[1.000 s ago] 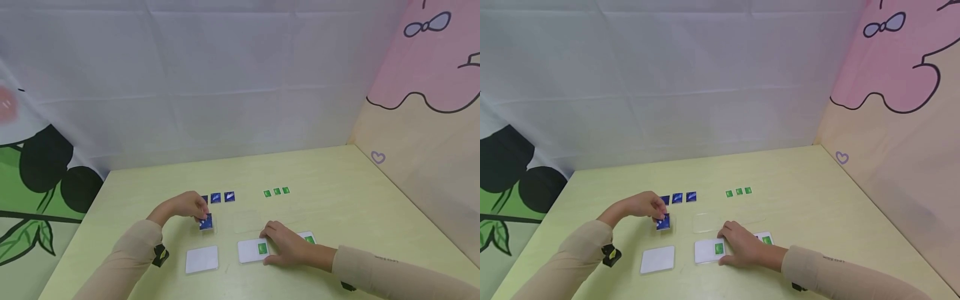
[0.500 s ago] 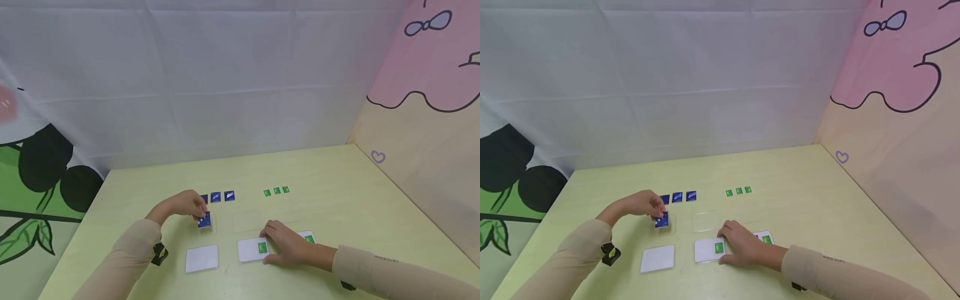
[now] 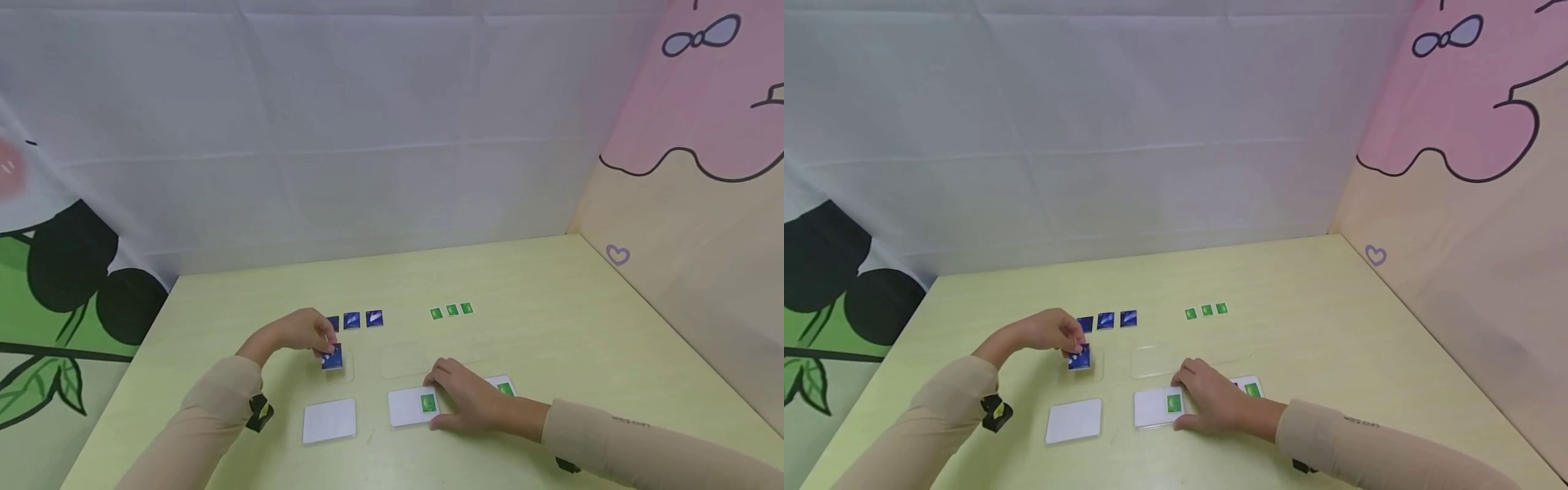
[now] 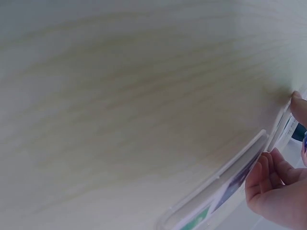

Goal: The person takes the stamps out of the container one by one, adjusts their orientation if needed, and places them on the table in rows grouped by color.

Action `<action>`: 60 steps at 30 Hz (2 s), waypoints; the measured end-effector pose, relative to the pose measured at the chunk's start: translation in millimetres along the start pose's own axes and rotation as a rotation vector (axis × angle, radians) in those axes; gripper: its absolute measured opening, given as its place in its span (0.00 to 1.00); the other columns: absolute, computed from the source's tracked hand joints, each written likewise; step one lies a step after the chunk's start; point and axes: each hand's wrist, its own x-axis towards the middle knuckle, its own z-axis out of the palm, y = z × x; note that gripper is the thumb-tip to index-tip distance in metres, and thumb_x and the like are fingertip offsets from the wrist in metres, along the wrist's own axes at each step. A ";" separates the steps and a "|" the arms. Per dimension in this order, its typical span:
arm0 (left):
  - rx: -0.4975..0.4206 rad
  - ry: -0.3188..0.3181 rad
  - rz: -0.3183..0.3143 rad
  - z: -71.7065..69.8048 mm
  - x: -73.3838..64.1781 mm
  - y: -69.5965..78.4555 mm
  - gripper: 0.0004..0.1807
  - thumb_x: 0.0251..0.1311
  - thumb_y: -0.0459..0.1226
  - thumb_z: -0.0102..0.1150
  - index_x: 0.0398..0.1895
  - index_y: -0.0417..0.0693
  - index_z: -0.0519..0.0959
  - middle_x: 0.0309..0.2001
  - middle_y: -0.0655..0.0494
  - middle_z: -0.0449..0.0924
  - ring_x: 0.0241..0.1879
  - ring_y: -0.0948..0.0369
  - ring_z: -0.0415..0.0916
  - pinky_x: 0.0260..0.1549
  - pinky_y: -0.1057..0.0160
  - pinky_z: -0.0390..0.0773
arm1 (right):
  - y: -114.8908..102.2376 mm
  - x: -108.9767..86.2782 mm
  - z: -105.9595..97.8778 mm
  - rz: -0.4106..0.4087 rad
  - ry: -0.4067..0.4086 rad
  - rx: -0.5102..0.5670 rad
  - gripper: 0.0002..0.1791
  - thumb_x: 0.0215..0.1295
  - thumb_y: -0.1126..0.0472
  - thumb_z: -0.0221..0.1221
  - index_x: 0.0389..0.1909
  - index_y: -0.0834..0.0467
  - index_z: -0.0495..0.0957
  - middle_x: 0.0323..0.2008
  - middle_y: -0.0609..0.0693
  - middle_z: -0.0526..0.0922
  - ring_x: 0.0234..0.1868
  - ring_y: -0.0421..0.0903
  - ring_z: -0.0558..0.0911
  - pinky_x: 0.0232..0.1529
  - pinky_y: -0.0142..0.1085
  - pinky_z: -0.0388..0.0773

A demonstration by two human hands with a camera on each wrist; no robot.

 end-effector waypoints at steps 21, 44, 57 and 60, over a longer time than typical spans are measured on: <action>-0.019 0.013 -0.031 -4.7 -2.5 -3.2 0.04 0.60 0.34 0.61 0.33 0.42 0.82 0.30 0.53 0.84 0.30 0.62 0.79 0.38 0.61 0.76 | -1.8 -0.4 -2.2 0.002 -0.009 0.007 0.31 0.52 0.43 0.68 0.51 0.58 0.75 0.47 0.44 0.75 0.50 0.39 0.71 0.57 0.35 0.74; -0.033 0.031 -0.024 -10.4 -6.0 -12.6 0.04 0.60 0.33 0.60 0.33 0.41 0.81 0.32 0.51 0.84 0.29 0.62 0.79 0.38 0.59 0.78 | -1.5 -0.7 0.0 0.021 -0.022 0.009 0.30 0.53 0.42 0.67 0.52 0.55 0.75 0.48 0.43 0.74 0.50 0.38 0.70 0.57 0.34 0.74; -0.006 0.036 -0.046 -12.6 -5.9 -15.5 0.04 0.60 0.34 0.60 0.32 0.42 0.81 0.31 0.53 0.83 0.29 0.62 0.78 0.37 0.62 0.76 | -1.3 -1.4 -1.2 -0.016 0.013 -0.011 0.30 0.53 0.42 0.67 0.51 0.57 0.75 0.47 0.44 0.74 0.49 0.39 0.71 0.56 0.35 0.75; -0.005 0.037 -0.044 -12.9 -5.4 -16.3 0.04 0.60 0.34 0.60 0.32 0.42 0.81 0.31 0.53 0.84 0.29 0.62 0.78 0.37 0.62 0.76 | -1.7 -1.6 -1.4 -0.015 0.014 -0.009 0.30 0.53 0.42 0.67 0.51 0.57 0.75 0.46 0.44 0.74 0.49 0.39 0.71 0.55 0.35 0.75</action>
